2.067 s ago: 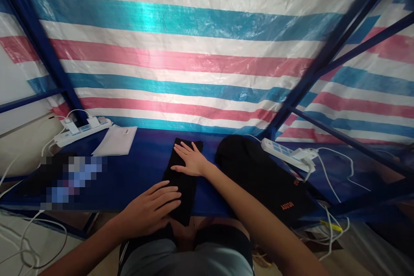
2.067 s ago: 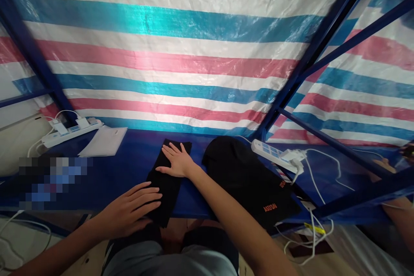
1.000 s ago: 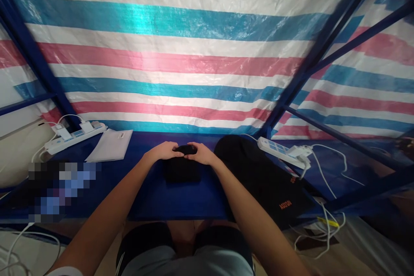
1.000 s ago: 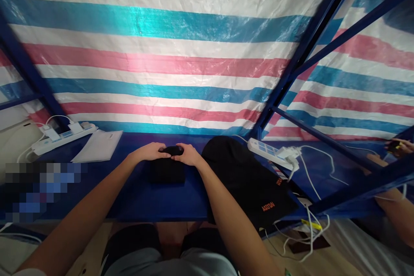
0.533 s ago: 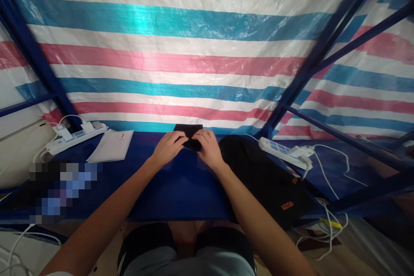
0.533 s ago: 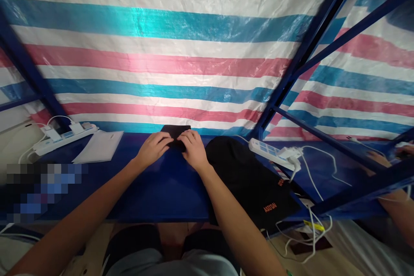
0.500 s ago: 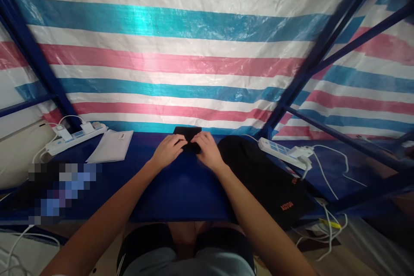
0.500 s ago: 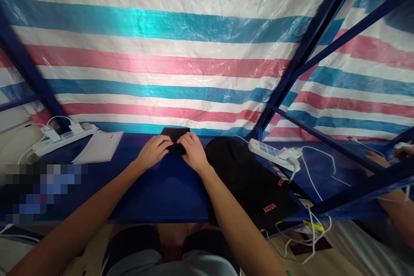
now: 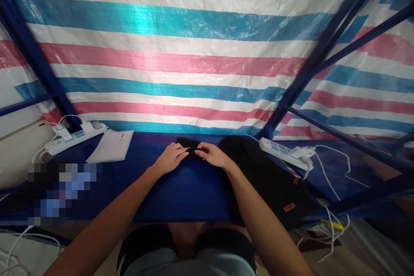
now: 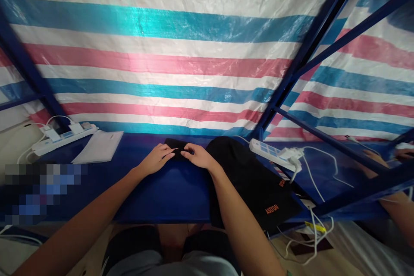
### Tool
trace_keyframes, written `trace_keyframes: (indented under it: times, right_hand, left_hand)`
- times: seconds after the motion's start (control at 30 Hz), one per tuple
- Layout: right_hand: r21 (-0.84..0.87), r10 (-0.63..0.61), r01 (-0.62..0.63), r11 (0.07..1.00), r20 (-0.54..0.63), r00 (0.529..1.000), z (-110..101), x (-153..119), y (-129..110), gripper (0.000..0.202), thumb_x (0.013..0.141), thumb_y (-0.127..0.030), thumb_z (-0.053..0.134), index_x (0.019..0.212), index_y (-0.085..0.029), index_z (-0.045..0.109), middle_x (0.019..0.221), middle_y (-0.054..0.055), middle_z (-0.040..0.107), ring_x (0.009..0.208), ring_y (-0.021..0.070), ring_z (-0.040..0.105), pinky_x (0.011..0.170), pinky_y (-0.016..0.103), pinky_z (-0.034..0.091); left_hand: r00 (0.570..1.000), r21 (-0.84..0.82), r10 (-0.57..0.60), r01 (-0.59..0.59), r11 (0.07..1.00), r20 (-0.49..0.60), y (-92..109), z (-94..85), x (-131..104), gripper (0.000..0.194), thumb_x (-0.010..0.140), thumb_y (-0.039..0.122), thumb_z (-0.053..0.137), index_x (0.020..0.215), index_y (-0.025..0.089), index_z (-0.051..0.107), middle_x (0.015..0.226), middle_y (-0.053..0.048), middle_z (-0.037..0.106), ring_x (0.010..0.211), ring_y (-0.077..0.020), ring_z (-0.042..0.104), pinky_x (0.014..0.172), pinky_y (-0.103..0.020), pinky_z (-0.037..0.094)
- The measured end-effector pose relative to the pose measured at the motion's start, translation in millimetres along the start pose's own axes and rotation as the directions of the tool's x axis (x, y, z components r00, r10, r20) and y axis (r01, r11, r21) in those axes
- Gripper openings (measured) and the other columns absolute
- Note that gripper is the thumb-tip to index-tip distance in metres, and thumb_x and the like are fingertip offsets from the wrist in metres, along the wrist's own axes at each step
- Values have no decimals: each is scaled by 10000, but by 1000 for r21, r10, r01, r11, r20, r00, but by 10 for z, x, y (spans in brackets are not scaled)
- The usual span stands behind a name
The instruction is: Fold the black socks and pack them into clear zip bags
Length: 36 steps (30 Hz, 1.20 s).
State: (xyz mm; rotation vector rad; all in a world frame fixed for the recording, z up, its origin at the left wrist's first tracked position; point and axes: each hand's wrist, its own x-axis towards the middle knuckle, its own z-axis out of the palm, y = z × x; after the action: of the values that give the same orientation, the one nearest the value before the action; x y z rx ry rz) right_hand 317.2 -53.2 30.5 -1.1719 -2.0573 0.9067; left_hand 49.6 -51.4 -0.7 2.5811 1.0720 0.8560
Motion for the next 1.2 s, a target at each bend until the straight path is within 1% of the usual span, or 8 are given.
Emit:
trace_keyframes:
  times: [0.13,0.3,0.47,0.6,0.73,0.9,1.03,1.2]
  right_hand:
    - [-44,-4,1,999,-69,998,48,42,94,211,1003,-432,612,1041,-238,685,909,5,720,795,189,688,751,334,594]
    - [-298,-235,159,941,-240,942,138,101,147,278,963,-216,660,1239,-246,651,1180,83,717,988,234,679,914,404,577]
    - [-505,-362,265,822,-103,927,204,120,102,409,958,-20,494,1189,-245,747,1156,87,755,1083,270,646,997,434,544]
    - [-445,-305,241,863,-77,949,177,94,96,316,987,-175,627,1261,-252,766,1215,77,779,1122,287,673,1068,479,520]
    - [-368,-259,227,902,-39,965,102,100,148,392,926,-361,798,1311,-294,763,1254,70,783,1170,313,688,1095,503,508]
    - [-235,-167,147,961,-65,984,51,192,249,315,914,-413,810,1221,-341,803,1197,37,807,1125,298,728,1034,460,546]
    - [-39,-117,114,993,-95,989,54,248,312,377,858,-467,847,1187,-303,762,1143,28,796,1064,261,735,949,410,566]
    - [57,-70,77,995,-118,991,83,306,349,328,876,-552,785,932,-238,708,896,6,748,821,206,686,782,348,550]
  left_hand:
    - [998,-37,-46,44,998,-49,-39,82,21,471,1128,476,420,1519,271,582,1247,-79,703,1140,-246,628,1069,-435,472]
    - [973,-142,-133,107,984,-187,-75,146,91,340,1069,528,558,1254,271,683,1218,-55,667,1067,-216,671,979,-376,543]
    - [969,-146,-135,106,984,-208,-122,170,161,318,1053,530,590,1028,255,746,1106,-39,658,992,-191,678,894,-331,551]
    - [956,-115,-187,164,980,-228,-137,175,168,337,1059,516,584,1000,243,773,1100,-51,667,974,-201,665,871,-346,555]
    - [960,71,-45,67,995,-276,-62,143,146,290,1098,401,527,1143,245,768,1197,-83,674,1156,-254,606,1053,-435,502]
    - [983,181,125,-99,978,-136,50,81,92,275,1089,350,542,1302,265,695,1276,-82,679,1196,-264,610,1065,-459,478]
    - [993,198,92,-75,977,-77,23,63,76,328,1010,368,680,1326,278,672,1307,-83,656,1164,-278,630,1029,-460,506]
    - [994,187,95,-83,979,-57,-138,110,91,399,1058,290,584,1456,282,601,1413,-89,623,1235,-274,615,1074,-459,504]
